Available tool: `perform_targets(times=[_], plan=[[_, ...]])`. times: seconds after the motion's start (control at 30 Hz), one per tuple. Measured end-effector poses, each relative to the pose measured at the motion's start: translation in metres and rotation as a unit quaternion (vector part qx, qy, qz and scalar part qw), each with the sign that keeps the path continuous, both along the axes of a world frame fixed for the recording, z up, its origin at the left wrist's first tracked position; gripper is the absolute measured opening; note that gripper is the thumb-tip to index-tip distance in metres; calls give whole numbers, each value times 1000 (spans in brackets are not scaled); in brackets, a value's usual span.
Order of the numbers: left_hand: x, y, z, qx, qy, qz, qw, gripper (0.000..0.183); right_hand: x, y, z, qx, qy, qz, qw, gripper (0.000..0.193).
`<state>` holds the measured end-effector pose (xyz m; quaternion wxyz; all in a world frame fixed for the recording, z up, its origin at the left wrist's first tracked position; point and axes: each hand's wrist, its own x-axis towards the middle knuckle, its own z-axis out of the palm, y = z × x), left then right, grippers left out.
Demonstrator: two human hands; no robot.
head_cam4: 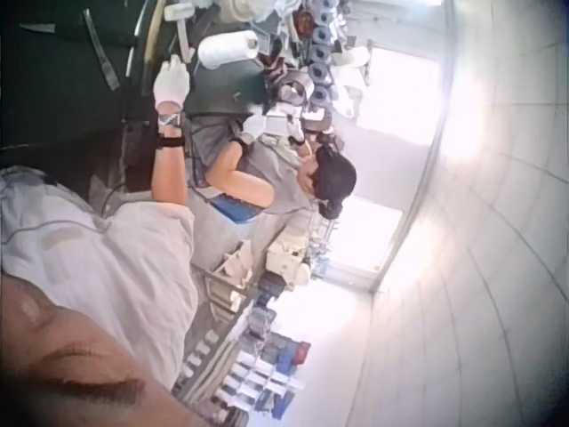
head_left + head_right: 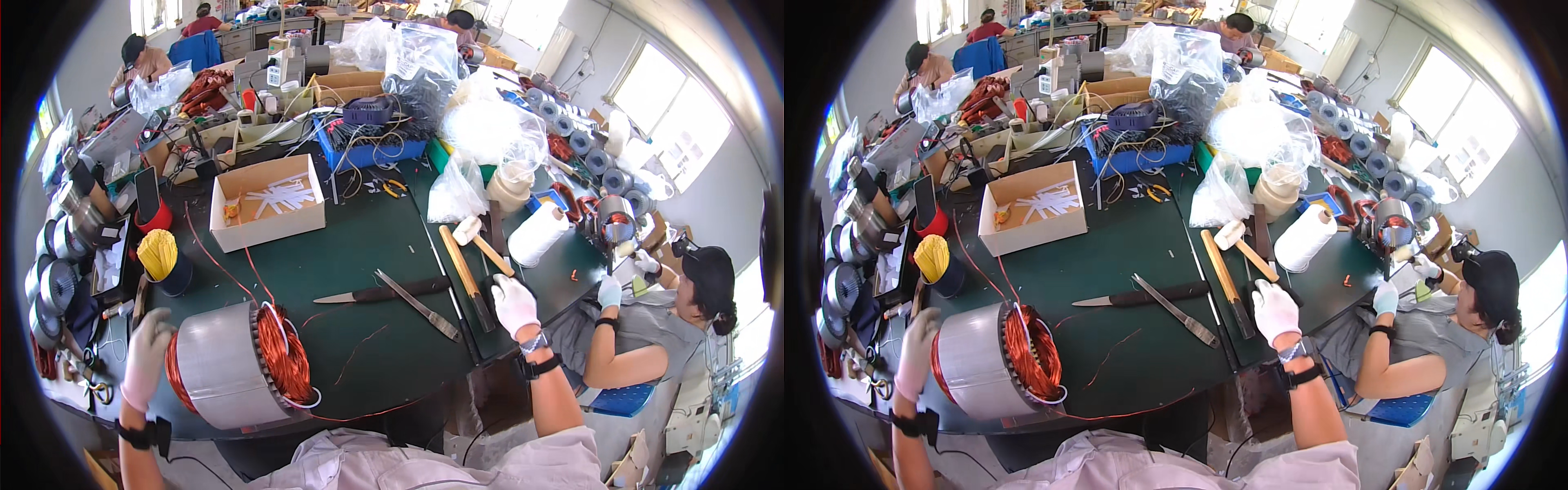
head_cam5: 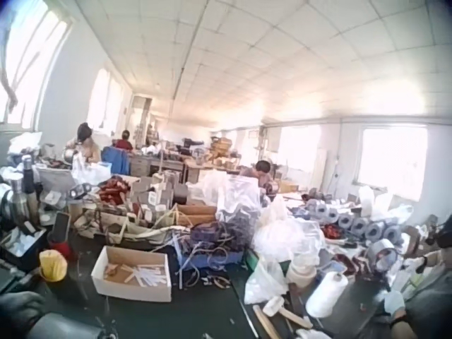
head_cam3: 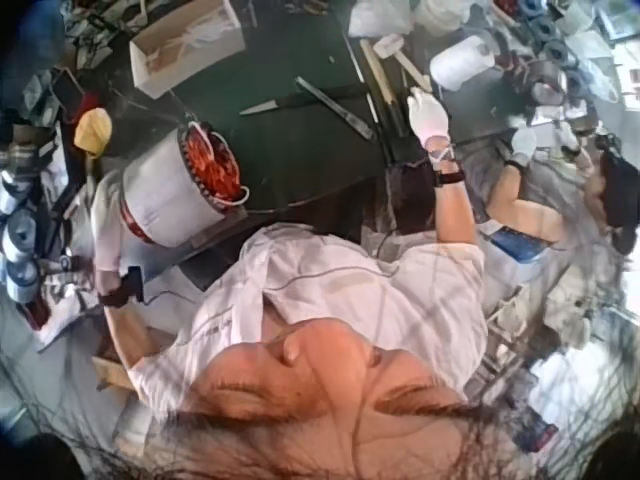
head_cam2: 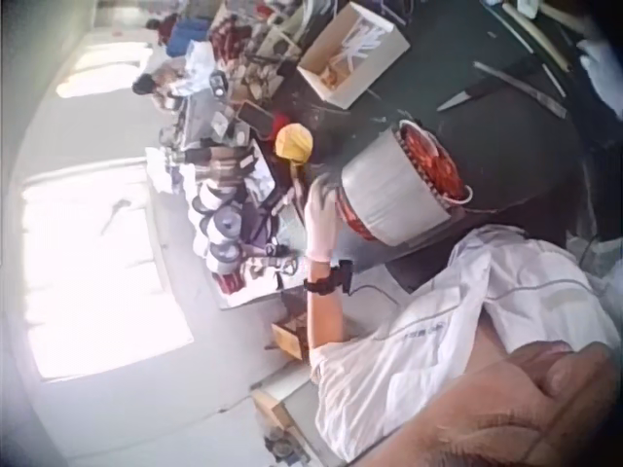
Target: Manually winding and assembling internal copper coils into a motor stator.
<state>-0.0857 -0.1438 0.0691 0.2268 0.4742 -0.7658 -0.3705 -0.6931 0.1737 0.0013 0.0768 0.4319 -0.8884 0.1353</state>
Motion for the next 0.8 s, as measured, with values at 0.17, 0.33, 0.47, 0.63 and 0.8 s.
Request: perform_targets(times=[0.17,0.33,0.47,0.63,0.8], plan=[[-6,41,-22,117,169,-64,976,51,-15,-6,5,22,-100,-29,994,47],[-26,20,-59,96,353,-186,912,59,-14,-9,8,205,-52,-67,975,30],[-39,0,-44,7,207,-197,958,38,1,13,11,166,-74,-108,977,34],[-34,-8,-45,63,218,-221,948,29,27,34,67,84,-379,-89,917,33],[-34,-14,-79,106,249,-240,932,35,95,14,103,131,5,80,988,34]])
